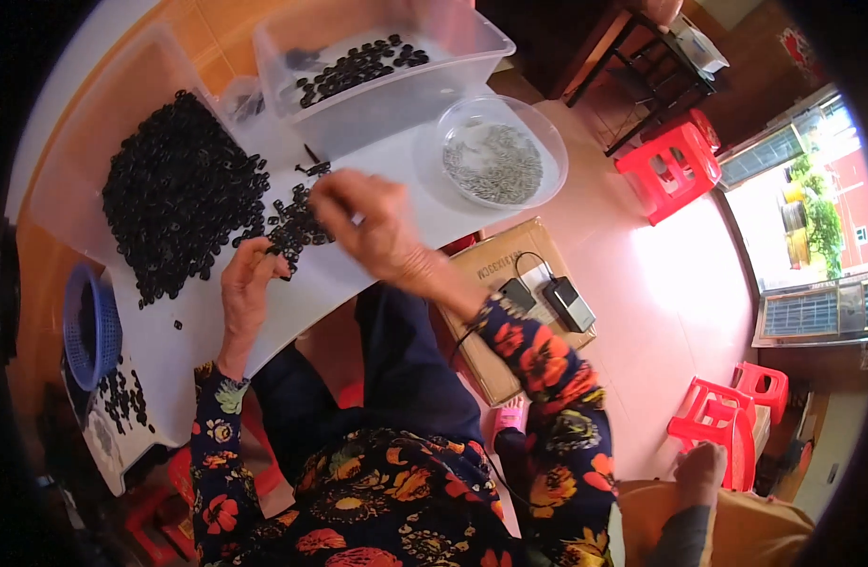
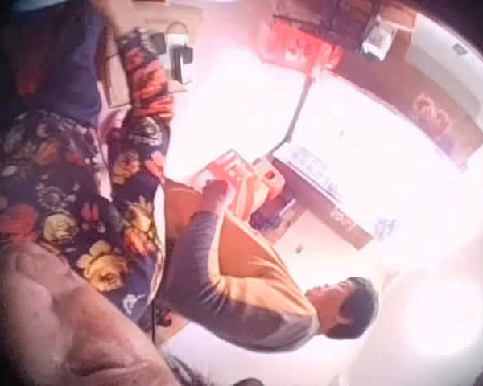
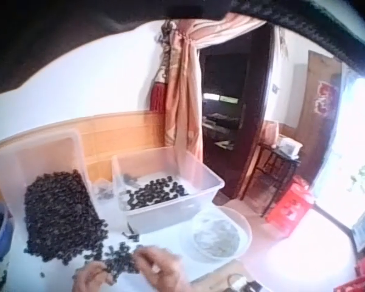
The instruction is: The person assembles plastic cord locks by taking small plastic components and metal springs from containers on the table and fitting them together by hand.
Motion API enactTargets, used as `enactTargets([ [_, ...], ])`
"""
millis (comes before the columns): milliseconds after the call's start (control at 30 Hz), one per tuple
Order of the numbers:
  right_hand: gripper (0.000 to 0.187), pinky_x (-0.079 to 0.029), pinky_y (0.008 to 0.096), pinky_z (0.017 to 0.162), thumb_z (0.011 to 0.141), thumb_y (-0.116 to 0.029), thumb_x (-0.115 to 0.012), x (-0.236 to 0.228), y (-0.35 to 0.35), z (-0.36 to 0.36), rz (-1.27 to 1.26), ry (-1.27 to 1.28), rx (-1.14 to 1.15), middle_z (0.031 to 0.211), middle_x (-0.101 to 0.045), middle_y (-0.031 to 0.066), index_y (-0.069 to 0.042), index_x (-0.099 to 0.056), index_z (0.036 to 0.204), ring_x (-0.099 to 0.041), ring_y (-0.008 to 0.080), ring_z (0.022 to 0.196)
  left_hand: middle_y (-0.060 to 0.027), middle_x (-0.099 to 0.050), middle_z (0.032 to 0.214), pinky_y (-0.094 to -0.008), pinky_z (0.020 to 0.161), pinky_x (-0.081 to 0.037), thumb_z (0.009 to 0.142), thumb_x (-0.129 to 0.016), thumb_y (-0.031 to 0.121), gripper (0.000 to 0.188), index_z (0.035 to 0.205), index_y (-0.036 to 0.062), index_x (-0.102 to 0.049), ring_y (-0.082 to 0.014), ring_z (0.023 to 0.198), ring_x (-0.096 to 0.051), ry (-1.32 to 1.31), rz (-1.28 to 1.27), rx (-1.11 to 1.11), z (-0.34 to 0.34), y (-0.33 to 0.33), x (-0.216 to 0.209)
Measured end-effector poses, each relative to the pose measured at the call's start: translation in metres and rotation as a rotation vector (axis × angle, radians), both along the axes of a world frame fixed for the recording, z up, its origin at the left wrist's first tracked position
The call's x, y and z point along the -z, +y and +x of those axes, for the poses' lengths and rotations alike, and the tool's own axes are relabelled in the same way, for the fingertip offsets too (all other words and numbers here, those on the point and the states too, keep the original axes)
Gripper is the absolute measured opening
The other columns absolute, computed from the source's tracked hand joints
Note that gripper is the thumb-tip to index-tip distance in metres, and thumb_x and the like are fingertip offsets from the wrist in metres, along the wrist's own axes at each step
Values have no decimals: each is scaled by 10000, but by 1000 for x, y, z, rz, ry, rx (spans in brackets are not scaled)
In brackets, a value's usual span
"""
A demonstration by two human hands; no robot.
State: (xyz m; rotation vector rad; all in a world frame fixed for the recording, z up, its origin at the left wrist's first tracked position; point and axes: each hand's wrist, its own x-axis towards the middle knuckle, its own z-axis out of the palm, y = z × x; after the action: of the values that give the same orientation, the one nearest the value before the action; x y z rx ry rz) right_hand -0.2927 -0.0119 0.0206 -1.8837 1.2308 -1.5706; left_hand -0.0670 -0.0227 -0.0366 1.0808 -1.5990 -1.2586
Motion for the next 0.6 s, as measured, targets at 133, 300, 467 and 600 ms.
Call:
enactTargets([
  [133, 88, -512, 304, 616, 829, -59, -608, -2, -29, -105, -10, 396, 338, 742, -650, 130, -15, -643, 897, -646, 208, 640, -30, -595, 743, -233, 681, -472, 902, -515, 58, 130, 1012, -8, -535, -91, 690, -561, 62, -52, -39, 1, -3, -7],
  [300, 175, -506, 359, 745, 767, -143, -607, 0, -44, -191, 432, 710, 347, 860, -679, 128, -80, -699, 901, -654, 281, 788, -27, -589, 738, -236, 685, -477, 906, -510, 52, 121, 1007, -11, -535, -89, 693, -559, 66, -99, -24, -1, -8, -2],
  [467, 164, -507, 369, 740, 754, -153, -604, 11, -51, -196, 458, 856, 262, 835, -675, 139, -80, -703, 863, -650, 288, 778, -28, -586, 738, -239, 696, -474, 913, -506, 57, 118, 1007, -9, -532, -92, 702, -557, 44, -96, -18, -1, -7, -2],
  [600, 159, -503, 381, 741, 742, -170, -613, -1, -54, -206, 376, 756, 363, 796, -667, 149, -96, -709, 846, -640, 297, 762, -28, -585, 734, -243, 699, -473, 913, -508, 63, 119, 1007, -8, -532, -95, 698, -556, 54, -108, 6, -1, -7, -3],
])
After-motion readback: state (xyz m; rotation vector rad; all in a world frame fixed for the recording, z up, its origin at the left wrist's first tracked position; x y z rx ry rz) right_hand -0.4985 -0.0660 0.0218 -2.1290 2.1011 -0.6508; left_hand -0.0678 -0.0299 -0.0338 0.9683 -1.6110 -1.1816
